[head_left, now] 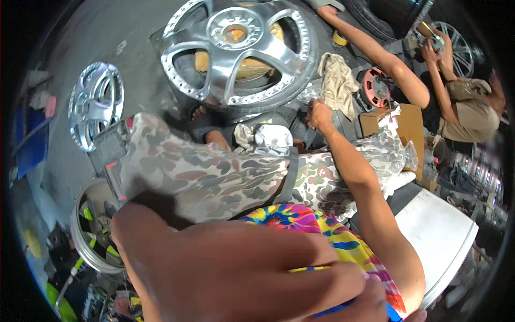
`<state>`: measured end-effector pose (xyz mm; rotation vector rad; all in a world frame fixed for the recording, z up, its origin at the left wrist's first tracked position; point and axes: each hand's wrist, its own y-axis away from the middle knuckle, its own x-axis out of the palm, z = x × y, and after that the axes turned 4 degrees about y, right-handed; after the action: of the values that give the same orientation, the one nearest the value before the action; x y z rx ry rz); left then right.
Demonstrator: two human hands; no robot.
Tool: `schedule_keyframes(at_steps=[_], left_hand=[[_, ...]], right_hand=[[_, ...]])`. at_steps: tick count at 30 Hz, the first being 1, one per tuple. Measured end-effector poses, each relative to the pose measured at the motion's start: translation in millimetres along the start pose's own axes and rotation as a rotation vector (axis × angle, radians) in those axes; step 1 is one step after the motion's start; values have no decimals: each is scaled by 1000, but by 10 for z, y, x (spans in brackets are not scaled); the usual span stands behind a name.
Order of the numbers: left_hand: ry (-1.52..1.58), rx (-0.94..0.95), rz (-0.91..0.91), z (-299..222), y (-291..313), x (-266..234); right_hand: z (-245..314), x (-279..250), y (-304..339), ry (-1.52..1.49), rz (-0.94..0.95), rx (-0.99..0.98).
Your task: The person sits on the floor and wipes a silver wheel rim with a white cloth. They apply liquid from a green bottle onto the cloth and continue wiping the rim surface, including the spokes and center hub, while another person works on a different rim nearby.
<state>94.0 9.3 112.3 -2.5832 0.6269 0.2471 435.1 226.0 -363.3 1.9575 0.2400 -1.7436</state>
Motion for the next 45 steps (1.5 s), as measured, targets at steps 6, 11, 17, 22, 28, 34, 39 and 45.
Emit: schedule_keyframes(at_steps=[6, 11, 17, 22, 28, 34, 39, 45], left_hand=[[-4, -85, -62, 11, -139, -104], [-297, -163, -1, 861, -210, 20], [-563, -635, 388, 1298, 21, 120], [-647, -763, 402, 1217, -13, 1], [-652, -679, 282, 1381, 84, 38], [-583, -954, 352, 1387, 137, -358], [-495, -900, 322, 1256, 302, -554], [-349, -908, 294, 1253, 313, -412]], right_hand=[[700, -430, 265, -227, 401, -225], [1213, -25, 670, -156, 586, -483], [1221, -576, 611, -409, 528, -589], [1387, -820, 960, -357, 485, -478], [1359, -551, 790, -149, 543, -631], [1062, -1551, 555, -1296, 580, -257], [933, -2403, 590, -2142, 728, -333], [1067, -2618, 610, -2427, 616, -410]])
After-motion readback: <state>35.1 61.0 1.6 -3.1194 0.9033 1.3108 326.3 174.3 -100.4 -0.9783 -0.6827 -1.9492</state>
